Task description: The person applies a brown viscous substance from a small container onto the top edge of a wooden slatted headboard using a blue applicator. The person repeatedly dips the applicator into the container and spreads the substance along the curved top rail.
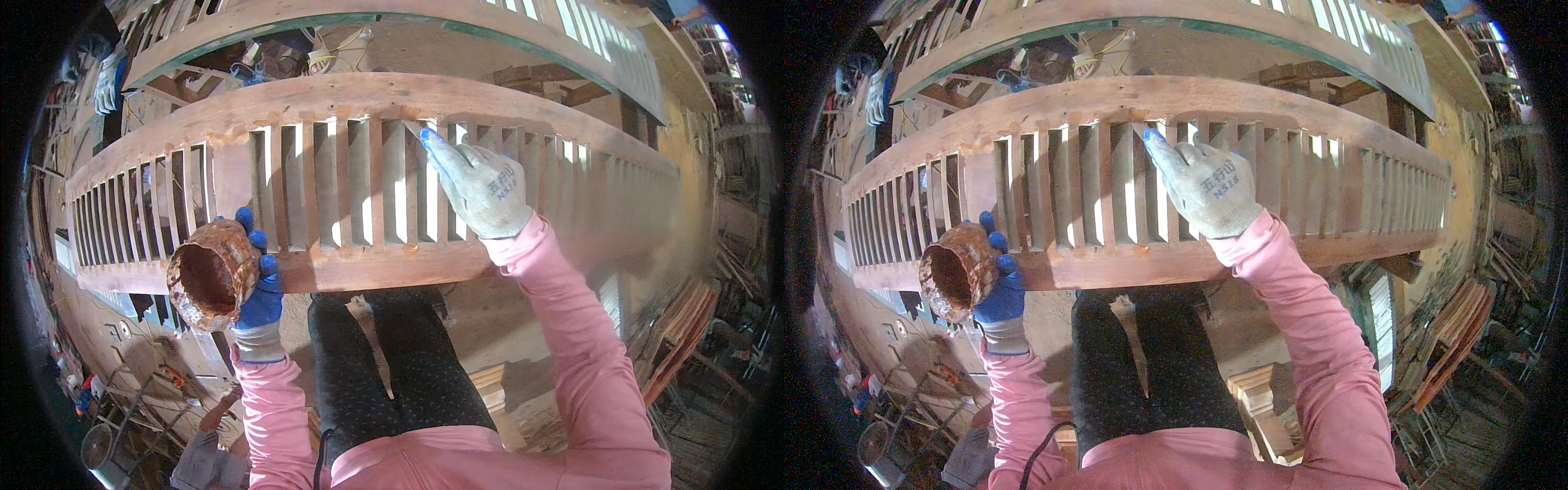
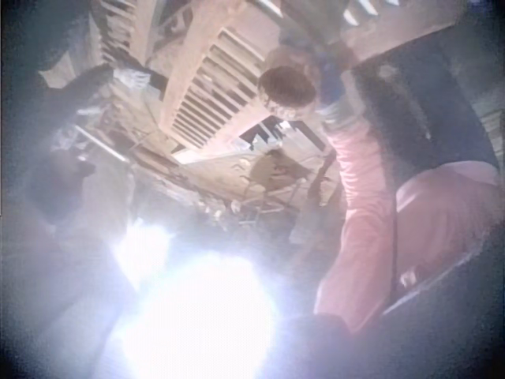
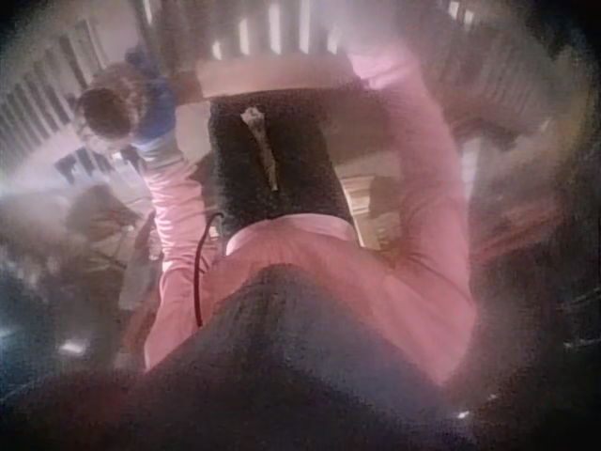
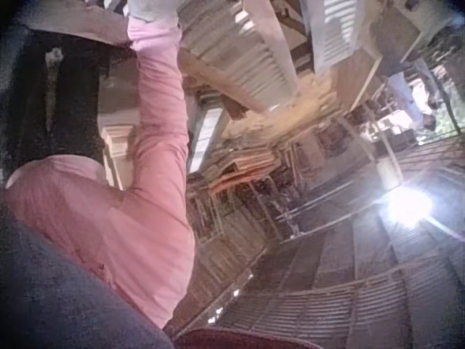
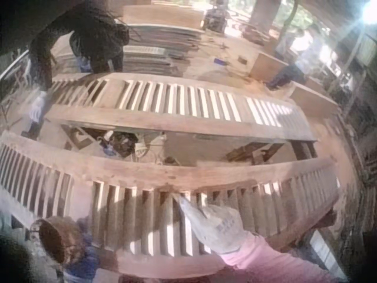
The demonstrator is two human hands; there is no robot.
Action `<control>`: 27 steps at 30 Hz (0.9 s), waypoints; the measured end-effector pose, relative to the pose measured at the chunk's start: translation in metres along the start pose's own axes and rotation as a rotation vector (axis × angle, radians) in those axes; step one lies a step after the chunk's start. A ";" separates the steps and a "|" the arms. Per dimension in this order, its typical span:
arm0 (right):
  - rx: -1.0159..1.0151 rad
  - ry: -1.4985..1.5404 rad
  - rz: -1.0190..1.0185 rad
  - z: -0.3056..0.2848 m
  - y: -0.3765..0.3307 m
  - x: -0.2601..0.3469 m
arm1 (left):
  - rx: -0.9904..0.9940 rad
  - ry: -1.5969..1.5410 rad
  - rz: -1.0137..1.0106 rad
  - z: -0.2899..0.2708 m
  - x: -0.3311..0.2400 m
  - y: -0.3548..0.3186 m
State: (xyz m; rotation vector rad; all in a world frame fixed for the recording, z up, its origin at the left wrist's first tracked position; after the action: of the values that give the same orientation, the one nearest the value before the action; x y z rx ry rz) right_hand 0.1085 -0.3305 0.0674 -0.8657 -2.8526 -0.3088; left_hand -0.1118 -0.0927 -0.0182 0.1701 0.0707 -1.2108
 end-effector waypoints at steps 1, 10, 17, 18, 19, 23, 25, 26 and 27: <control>0.018 0.078 0.046 -0.003 -0.002 -0.005 | 0.002 -0.005 -0.004 0.001 0.000 0.001; -0.005 0.095 0.177 -0.015 -0.008 -0.048 | -0.048 -0.031 -0.009 -0.004 -0.001 0.000; -0.029 0.032 0.062 -0.016 -0.018 -0.033 | 0.032 0.041 0.002 -0.003 -0.005 0.000; -0.064 0.019 0.051 -0.017 -0.018 -0.036 | 0.018 0.039 0.002 -0.003 -0.004 0.001; -0.098 0.006 0.040 -0.015 -0.017 -0.041 | 0.004 0.037 0.003 -0.003 -0.003 0.001; 0.031 -0.061 0.015 -0.007 -0.019 -0.031 | -0.006 0.065 0.010 -0.002 -0.005 0.000; -0.028 0.075 0.058 -0.013 -0.024 -0.036 | -0.006 0.063 -0.001 0.001 -0.004 0.001; -0.058 0.142 0.080 -0.015 -0.026 -0.040 | -0.006 0.061 -0.007 0.003 -0.003 0.002; -0.047 0.162 0.158 -0.019 -0.026 -0.047 | -0.005 0.044 -0.011 0.004 -0.002 0.003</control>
State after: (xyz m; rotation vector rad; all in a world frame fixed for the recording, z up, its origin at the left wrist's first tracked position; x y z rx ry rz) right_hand 0.1340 -0.3812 0.0723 -1.0179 -2.6210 -0.4074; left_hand -0.1098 -0.0907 -0.0133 0.1924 0.1125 -1.2177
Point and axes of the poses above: each hand's wrist, its own y-axis towards the middle knuckle, its own z-axis out of the palm, x = y × z, the point moved 9 cm from there along y, towards the middle knuckle, and after that the axes turned 7 degrees about x, right-handed, at the moved point
